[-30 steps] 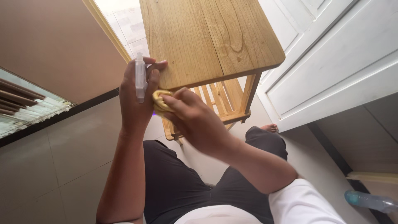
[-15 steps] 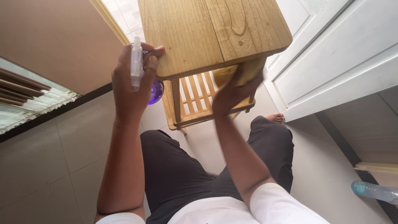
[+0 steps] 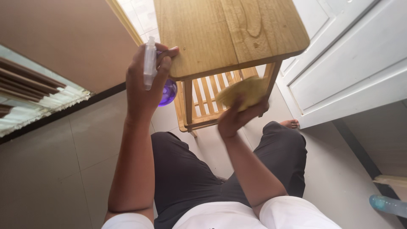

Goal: The person cleans a wooden stand by spraying a liquid from a bottle and wiping the surfaces with a cloth.

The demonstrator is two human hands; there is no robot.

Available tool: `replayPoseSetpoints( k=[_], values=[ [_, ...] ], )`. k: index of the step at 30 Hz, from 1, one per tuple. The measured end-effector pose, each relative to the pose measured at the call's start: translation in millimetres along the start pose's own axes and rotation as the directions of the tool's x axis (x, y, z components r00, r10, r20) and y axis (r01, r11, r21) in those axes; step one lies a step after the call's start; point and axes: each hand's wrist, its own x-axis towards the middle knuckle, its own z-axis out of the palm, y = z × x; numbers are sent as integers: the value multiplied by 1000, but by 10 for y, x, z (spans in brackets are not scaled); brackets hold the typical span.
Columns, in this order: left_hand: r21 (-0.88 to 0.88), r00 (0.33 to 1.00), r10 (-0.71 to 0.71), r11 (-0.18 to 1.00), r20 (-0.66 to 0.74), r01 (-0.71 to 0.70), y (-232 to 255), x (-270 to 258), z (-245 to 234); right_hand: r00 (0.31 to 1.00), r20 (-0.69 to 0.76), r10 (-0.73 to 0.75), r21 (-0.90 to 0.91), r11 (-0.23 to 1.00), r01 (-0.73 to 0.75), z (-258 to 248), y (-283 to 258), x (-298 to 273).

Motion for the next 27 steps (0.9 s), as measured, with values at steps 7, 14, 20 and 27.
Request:
replayPoseSetpoints(
  k=[7,14,20,27],
  values=[
    [54,999,37,998,-10,-36,-24,-11,-3,983,-23,181,199,965,-173,198,31,568],
    [66,1000,22,998,-18,-21,-50,3,-21,822,417,-388,286,914,287,538,262,-452],
    [86,999,15,996,-30,-12,-70,-33,-17,557,629,-542,264,823,503,203,687,-461],
    [115,998,33,993,-44,-28,-80,-26,11,198,843,-501,264,705,658,-238,985,-598]
  ],
)
